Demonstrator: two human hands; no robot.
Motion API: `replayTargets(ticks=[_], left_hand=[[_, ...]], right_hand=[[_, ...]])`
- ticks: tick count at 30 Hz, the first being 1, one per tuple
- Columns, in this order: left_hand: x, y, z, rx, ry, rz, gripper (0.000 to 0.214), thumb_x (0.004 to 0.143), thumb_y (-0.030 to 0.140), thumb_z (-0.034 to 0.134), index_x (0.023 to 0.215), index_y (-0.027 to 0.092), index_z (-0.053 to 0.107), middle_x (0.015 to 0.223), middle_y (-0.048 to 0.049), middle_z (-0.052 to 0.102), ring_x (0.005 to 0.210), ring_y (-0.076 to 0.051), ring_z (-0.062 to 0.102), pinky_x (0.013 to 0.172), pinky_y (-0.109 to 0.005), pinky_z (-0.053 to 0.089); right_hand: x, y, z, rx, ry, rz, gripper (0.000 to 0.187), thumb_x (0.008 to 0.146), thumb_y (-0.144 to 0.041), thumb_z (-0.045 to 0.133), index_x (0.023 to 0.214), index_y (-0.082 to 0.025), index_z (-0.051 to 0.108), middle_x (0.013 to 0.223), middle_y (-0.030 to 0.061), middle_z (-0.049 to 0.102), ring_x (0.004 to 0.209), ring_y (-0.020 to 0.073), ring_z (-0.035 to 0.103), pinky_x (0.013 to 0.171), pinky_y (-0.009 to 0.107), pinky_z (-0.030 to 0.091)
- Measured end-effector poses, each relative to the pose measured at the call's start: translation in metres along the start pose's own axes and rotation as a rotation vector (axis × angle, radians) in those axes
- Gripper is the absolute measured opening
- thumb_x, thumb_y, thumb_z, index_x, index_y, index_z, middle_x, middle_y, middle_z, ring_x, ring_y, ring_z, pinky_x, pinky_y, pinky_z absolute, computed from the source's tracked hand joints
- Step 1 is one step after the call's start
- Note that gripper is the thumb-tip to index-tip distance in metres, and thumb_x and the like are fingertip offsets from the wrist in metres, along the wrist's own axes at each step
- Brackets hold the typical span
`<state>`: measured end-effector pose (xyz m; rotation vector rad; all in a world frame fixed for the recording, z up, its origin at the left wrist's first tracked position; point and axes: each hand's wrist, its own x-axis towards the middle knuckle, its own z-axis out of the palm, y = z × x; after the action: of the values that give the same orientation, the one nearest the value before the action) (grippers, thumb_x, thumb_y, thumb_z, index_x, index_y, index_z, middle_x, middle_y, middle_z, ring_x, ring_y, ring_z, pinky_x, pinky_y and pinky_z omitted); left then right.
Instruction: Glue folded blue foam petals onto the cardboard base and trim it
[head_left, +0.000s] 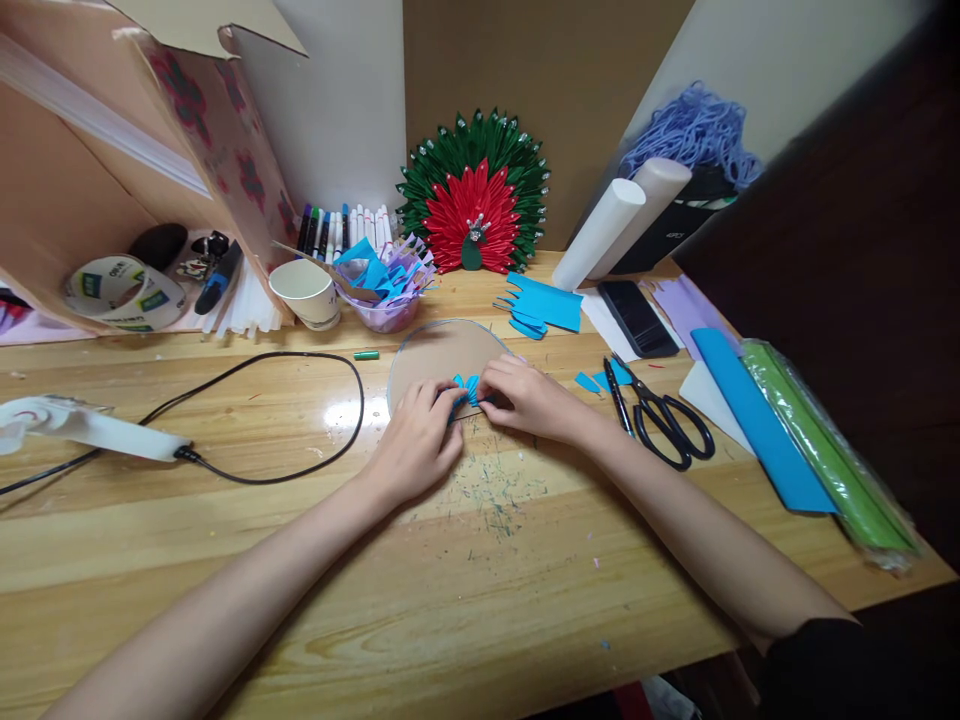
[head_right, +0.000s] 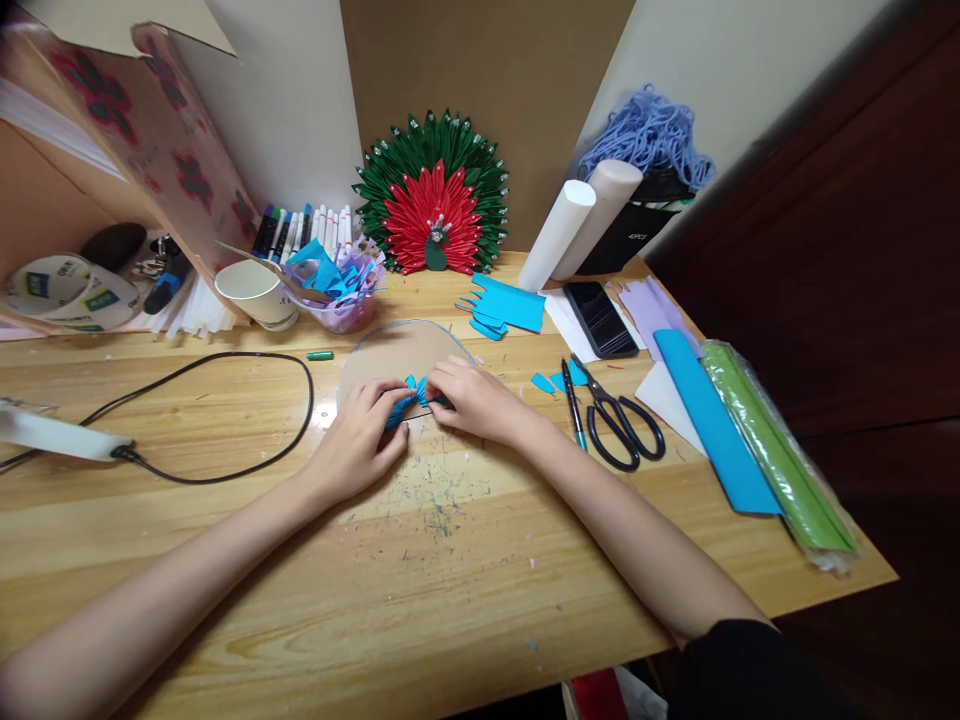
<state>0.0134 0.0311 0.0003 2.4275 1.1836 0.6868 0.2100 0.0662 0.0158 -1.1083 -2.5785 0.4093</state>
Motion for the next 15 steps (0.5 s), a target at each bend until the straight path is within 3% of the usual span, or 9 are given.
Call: replayTargets(ticks=[15], left_hand=[[-0.0003,-0.0007,0.0005,0.000,-0.001,-0.002,0.035,0.083,0.018,0.044,0.118,0.016,0.045,0.116,-0.0114,0.048,0.109,-0.025,0.043,0.093,-0.041,0.039]], right_hand=[[-0.0008,0.0034,0.0023,-0.042,0.018,-0.054,0.009,0.081,-0.013,0.049,0.078,-0.017,0.056,0.076,0.0040,0.057,0.075,0.0157,0.046,0.071,0.028,0.038]])
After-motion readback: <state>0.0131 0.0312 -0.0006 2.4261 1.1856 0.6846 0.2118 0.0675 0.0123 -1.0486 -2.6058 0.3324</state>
